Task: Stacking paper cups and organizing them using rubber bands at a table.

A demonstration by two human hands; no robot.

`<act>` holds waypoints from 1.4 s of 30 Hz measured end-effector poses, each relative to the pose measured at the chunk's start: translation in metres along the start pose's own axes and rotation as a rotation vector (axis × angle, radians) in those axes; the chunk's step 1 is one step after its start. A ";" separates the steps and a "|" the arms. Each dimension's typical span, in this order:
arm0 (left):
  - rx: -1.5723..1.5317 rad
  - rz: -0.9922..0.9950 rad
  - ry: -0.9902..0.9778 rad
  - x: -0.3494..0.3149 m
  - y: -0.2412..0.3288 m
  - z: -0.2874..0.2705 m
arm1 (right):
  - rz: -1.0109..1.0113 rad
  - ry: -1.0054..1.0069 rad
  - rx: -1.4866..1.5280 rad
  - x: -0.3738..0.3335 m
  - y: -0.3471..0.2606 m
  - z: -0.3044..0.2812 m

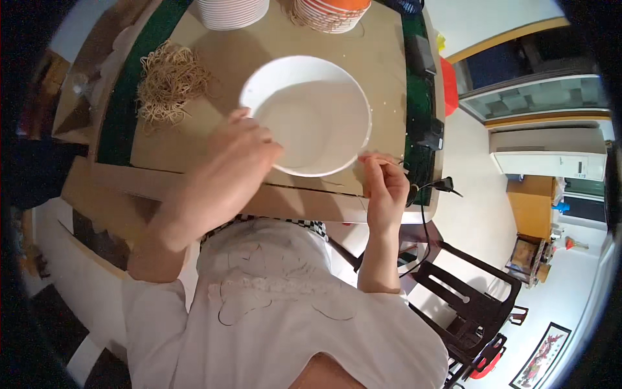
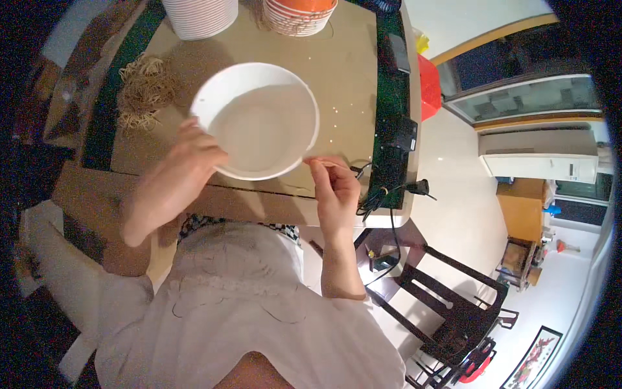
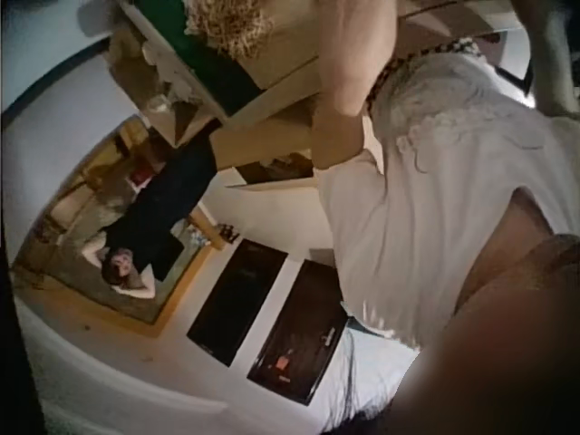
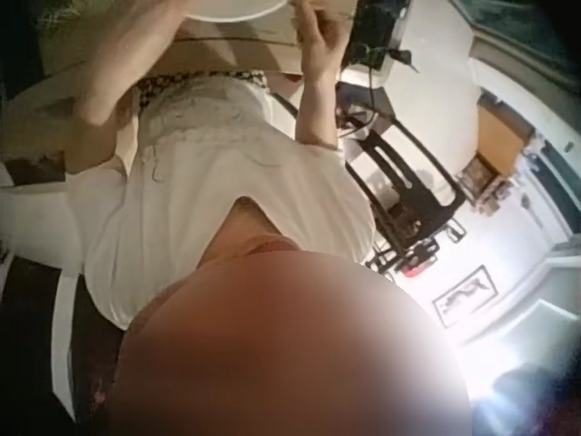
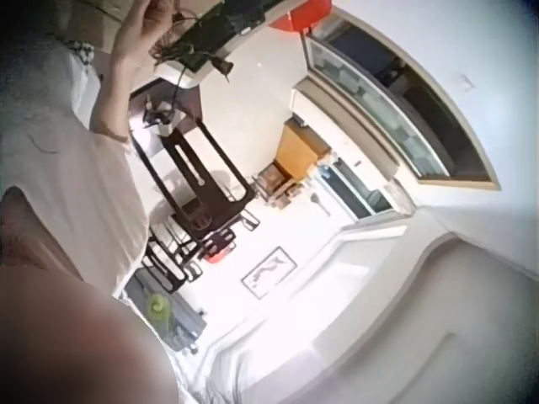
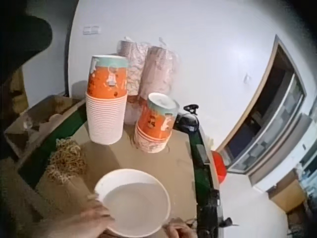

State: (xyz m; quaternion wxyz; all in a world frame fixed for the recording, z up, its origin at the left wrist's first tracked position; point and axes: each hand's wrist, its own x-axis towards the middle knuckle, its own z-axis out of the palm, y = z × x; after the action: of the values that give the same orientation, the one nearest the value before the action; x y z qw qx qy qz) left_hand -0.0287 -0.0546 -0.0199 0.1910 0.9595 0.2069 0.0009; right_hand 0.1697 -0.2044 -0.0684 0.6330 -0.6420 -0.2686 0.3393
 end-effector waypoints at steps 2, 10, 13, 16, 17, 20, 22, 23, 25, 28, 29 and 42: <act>0.010 0.014 0.031 0.001 0.011 -0.017 | 0.004 0.032 0.026 0.004 0.008 0.004; -0.346 -0.083 0.409 0.050 0.043 0.029 | -0.104 -0.002 -0.149 0.005 0.033 0.011; -0.530 -0.065 0.455 0.045 0.032 0.017 | -0.066 -0.010 -0.112 0.001 0.031 0.012; -0.592 -0.115 0.359 0.046 0.027 0.010 | -0.080 0.028 0.023 0.007 0.034 0.028; -0.673 -0.197 0.329 0.044 0.030 0.008 | -0.105 0.020 0.068 0.006 0.034 0.034; -0.692 -0.227 0.324 0.038 0.034 0.004 | -0.107 -0.001 0.103 0.003 0.029 0.043; -0.689 -0.221 0.321 0.037 0.036 0.000 | -0.124 -0.009 0.098 0.003 0.031 0.047; -0.694 -0.218 0.320 0.037 0.037 -0.001 | -0.217 0.003 0.103 0.001 0.033 0.048; -0.700 -0.247 0.314 0.034 0.038 -0.003 | -0.320 0.004 0.111 -0.004 0.031 0.053; -0.706 -0.250 0.311 0.030 0.036 0.000 | -0.434 0.006 0.069 -0.010 0.029 0.059; -0.698 -0.221 0.322 0.030 0.037 0.001 | -0.438 0.004 0.066 -0.010 0.033 0.059; -0.615 -0.224 0.338 0.039 0.033 0.014 | -0.637 -0.114 -0.177 -0.012 0.048 0.053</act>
State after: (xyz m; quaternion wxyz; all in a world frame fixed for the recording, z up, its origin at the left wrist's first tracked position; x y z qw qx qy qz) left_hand 0.0212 -0.0725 -0.0235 0.4324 0.8151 0.3292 0.2008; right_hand 0.1166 -0.1828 -0.1137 0.6328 -0.5585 -0.5190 0.1351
